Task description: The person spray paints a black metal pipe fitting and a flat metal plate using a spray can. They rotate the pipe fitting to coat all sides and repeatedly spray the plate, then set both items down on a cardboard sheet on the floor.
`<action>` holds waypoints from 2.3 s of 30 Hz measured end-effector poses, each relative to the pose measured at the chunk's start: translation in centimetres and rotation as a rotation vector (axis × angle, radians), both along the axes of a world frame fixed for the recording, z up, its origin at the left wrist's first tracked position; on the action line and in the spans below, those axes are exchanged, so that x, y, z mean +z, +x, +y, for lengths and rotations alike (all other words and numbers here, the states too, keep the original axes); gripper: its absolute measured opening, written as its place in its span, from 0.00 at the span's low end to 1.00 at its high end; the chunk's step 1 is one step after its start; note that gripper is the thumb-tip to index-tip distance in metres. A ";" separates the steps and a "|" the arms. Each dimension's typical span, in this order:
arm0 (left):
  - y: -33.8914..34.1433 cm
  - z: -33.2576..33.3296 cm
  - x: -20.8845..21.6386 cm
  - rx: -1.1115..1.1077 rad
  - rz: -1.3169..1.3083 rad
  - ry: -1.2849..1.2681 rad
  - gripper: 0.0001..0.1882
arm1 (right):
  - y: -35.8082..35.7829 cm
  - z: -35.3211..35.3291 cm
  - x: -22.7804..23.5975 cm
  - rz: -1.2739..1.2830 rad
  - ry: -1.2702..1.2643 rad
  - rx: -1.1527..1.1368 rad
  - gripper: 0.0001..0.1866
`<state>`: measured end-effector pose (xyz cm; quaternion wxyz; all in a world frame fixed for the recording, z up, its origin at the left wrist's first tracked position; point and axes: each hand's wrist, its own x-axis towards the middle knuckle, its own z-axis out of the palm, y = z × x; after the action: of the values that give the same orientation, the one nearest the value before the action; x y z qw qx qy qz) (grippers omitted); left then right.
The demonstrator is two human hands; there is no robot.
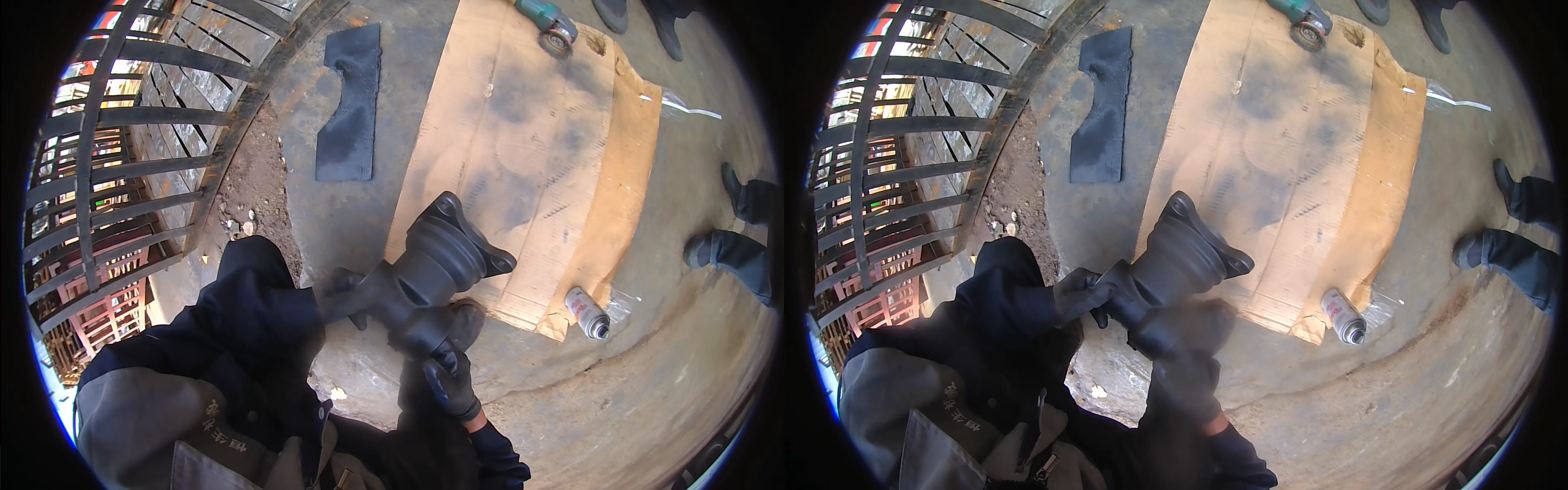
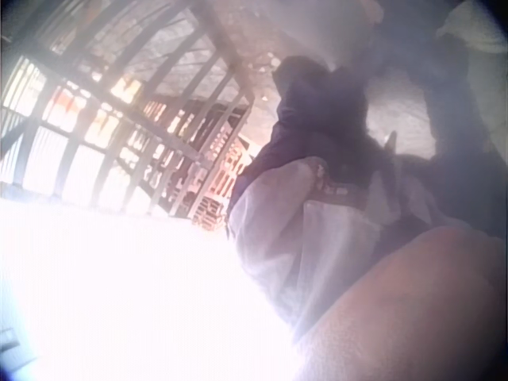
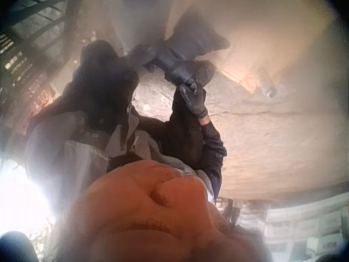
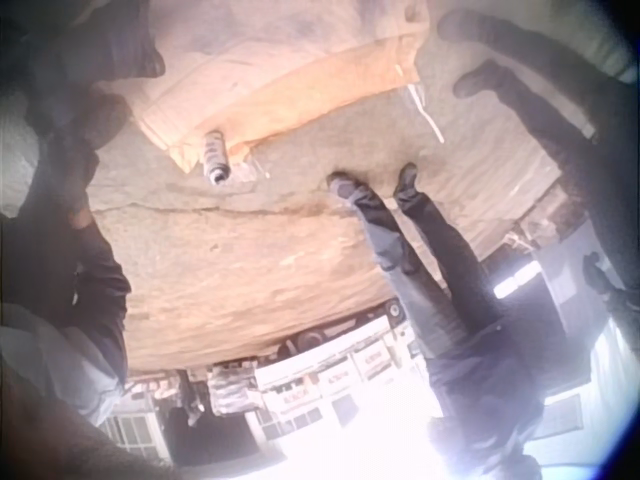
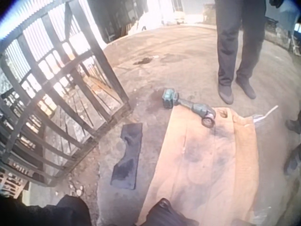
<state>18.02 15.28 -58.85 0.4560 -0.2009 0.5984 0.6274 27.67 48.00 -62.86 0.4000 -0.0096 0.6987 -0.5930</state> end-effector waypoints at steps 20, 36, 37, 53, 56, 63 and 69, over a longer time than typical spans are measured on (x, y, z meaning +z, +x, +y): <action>-9.9 10.4 4.1 0.734 0.287 -0.053 0.30 | -24.0 -1.6 4.9 0.576 -0.032 -0.413 0.28; -0.8 20.4 -10.4 -0.035 0.427 -0.306 0.42 | -22.8 8.2 -11.9 0.498 0.176 -0.457 0.35; -0.5 20.1 -11.0 -0.095 0.443 -0.322 0.42 | -22.8 8.0 -11.9 0.529 0.179 -0.425 0.35; -5.5 -0.6 -13.2 1.062 -0.001 -0.496 0.37 | -3.2 7.1 -7.2 0.366 0.397 -1.257 0.23; -8.4 -5.5 -15.8 1.108 0.161 -0.766 0.46 | -2.3 7.0 -6.9 0.302 0.425 -1.236 0.21; -9.7 -11.8 -19.9 0.946 0.182 -1.121 0.54 | -5.8 -3.1 -3.9 0.615 0.167 -0.175 0.15; -10.7 -11.7 -17.9 0.735 0.192 -1.213 0.49 | -14.9 -20.4 -7.9 0.501 -0.085 -0.170 0.44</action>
<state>7.32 3.62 -76.79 -0.0316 -0.5517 0.7728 0.3122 12.78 27.56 -70.73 0.1628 -0.1143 0.7488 -0.6322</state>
